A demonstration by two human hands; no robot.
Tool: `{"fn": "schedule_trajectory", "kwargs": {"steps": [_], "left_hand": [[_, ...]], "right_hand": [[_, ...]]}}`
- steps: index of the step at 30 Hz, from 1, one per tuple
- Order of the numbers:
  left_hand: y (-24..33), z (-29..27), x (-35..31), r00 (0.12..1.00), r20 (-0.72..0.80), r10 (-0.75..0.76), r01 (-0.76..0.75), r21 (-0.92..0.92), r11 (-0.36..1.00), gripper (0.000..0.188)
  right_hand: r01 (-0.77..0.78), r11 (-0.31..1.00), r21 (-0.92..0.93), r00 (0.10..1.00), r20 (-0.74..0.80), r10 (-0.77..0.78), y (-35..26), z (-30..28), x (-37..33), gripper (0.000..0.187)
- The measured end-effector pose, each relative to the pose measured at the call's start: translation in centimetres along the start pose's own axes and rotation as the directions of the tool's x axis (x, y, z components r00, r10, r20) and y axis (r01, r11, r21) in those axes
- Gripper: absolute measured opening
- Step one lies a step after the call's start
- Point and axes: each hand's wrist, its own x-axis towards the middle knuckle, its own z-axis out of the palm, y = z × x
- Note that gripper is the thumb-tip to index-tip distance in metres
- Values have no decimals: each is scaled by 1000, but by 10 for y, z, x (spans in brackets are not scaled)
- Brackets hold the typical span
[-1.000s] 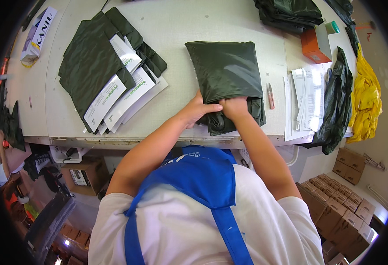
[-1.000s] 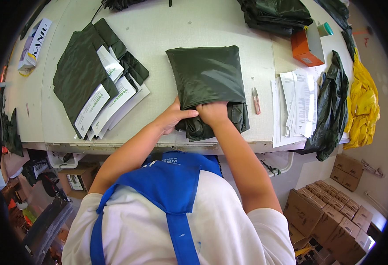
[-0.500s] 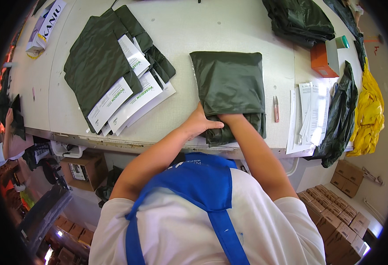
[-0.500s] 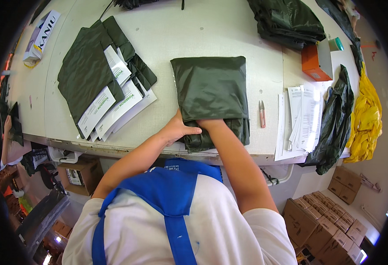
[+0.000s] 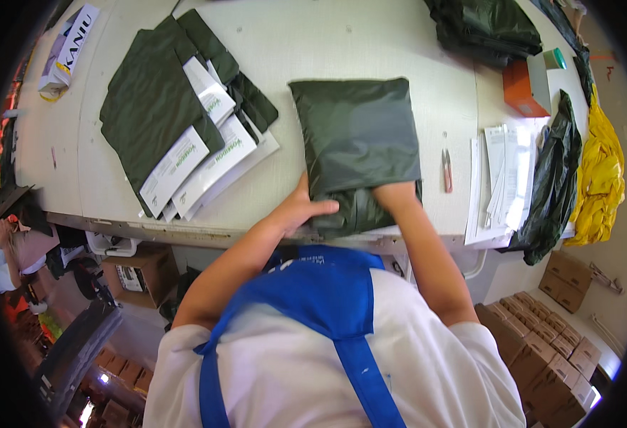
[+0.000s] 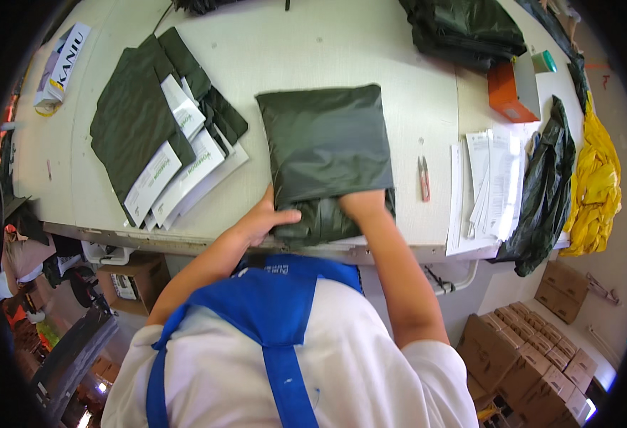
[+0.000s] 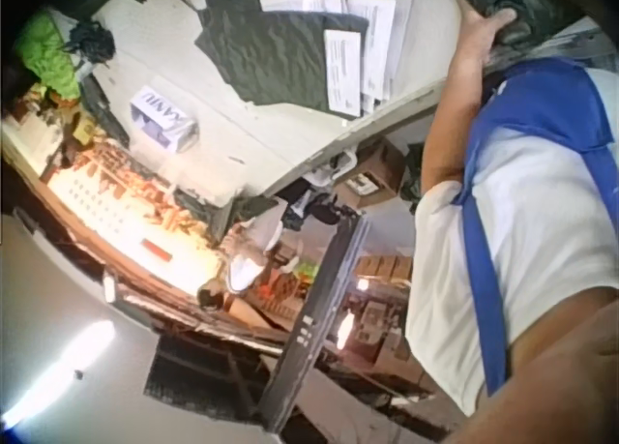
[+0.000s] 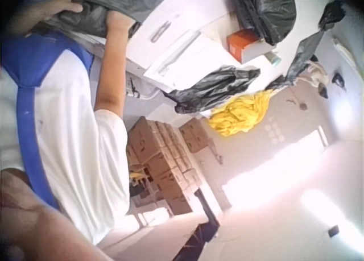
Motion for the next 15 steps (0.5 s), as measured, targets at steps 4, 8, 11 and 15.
{"fn": "schedule_trajectory", "kwargs": {"steps": [4,8,11,15], "left_hand": [[-13,-26,-13,998,9,55,-56,236,970,104],[-3,-22,-27,996,84,33,-55,268,962,101],[-14,-31,-41,996,61,62,-82,428,900,96],[-18,-33,-57,1000,3,-5,3,505,863,94]], "right_hand": [[-241,889,389,859,512,9,-48,-81,-48,48],[-515,720,466,812,-3,583,15,-24,-39,70],[-552,328,767,752,288,593,-2,-20,-58,59],[-507,314,803,802,305,514,-17,-20,-83,40]]}}
